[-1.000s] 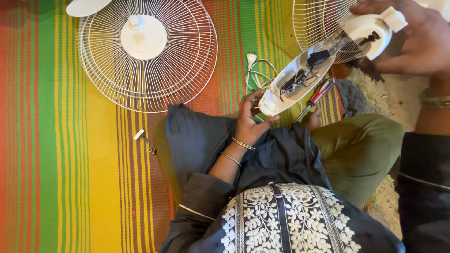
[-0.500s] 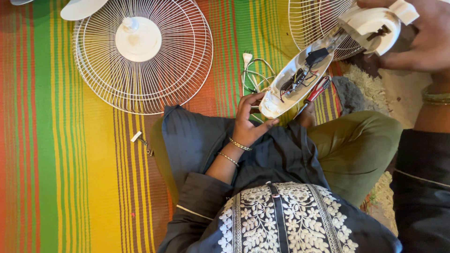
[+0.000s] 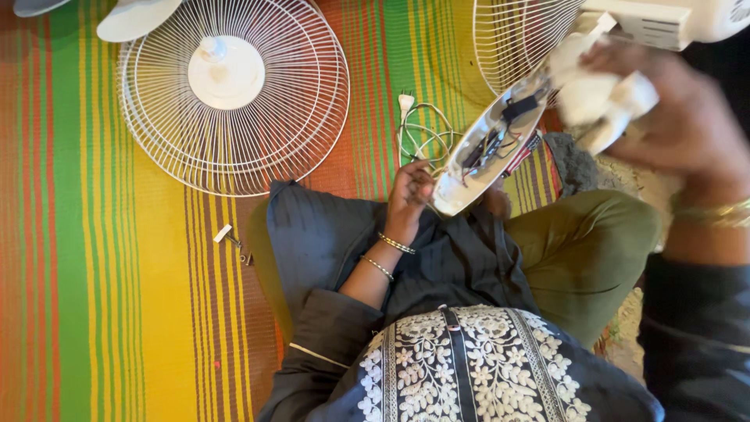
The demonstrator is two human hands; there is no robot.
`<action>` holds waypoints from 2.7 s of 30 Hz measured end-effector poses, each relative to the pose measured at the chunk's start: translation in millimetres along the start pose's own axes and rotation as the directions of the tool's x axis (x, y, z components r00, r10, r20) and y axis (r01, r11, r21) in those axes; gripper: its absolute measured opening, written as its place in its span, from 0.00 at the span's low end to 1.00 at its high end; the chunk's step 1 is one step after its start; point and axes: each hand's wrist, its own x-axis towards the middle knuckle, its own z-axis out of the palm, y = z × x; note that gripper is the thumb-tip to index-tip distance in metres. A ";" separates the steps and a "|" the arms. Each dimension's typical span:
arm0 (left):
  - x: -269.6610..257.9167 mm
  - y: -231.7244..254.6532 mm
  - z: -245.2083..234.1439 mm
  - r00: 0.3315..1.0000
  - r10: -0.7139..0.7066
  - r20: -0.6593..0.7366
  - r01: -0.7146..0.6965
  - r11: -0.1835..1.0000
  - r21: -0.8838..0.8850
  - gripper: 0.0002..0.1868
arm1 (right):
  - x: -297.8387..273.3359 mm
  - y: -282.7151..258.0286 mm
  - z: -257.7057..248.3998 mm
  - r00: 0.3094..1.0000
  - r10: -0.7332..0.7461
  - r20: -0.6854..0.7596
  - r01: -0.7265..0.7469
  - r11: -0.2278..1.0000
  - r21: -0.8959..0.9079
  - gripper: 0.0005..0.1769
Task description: The person sits on a mat and uses a screwdriver to disassemble a white electric fan. They remove the casing to access the internal wiring and motor, manipulate the components, and then wipe the fan parts with a cloth.
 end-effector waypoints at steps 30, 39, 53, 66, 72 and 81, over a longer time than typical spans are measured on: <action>14.2 -77.0 -34.8 0.970 -0.242 0.038 0.241 0.970 0.014 0.29 | -68.4 22.7 133.0 0.985 -0.143 0.094 0.171 0.838 -0.518 0.28; 19.7 -85.5 -43.4 0.964 -0.267 -0.002 0.266 0.959 0.096 0.31 | -65.4 23.4 115.0 0.987 -0.067 -0.144 0.005 0.920 -0.393 0.38; 33.4 -67.1 -51.2 0.821 -0.523 -0.230 0.560 0.817 0.138 0.19 | -89.4 62.2 220.5 0.975 -0.101 0.196 0.214 0.645 -0.733 0.27; 37.0 -70.3 -39.3 0.904 -0.420 -0.085 0.428 0.880 0.207 0.29 | -80.8 75.0 214.9 0.982 -0.022 0.186 0.098 0.907 -0.409 0.19; 40.1 -63.7 -32.1 0.899 -0.427 -0.096 0.438 0.874 0.211 0.27 | -55.2 208.5 151.6 0.590 0.707 -0.389 -0.505 0.700 0.505 0.15; 49.9 -71.0 -52.8 0.825 -0.526 -0.207 0.511 0.851 -0.123 0.18 | -37.0 336.3 167.0 0.496 0.868 -0.040 -0.322 0.227 0.919 0.26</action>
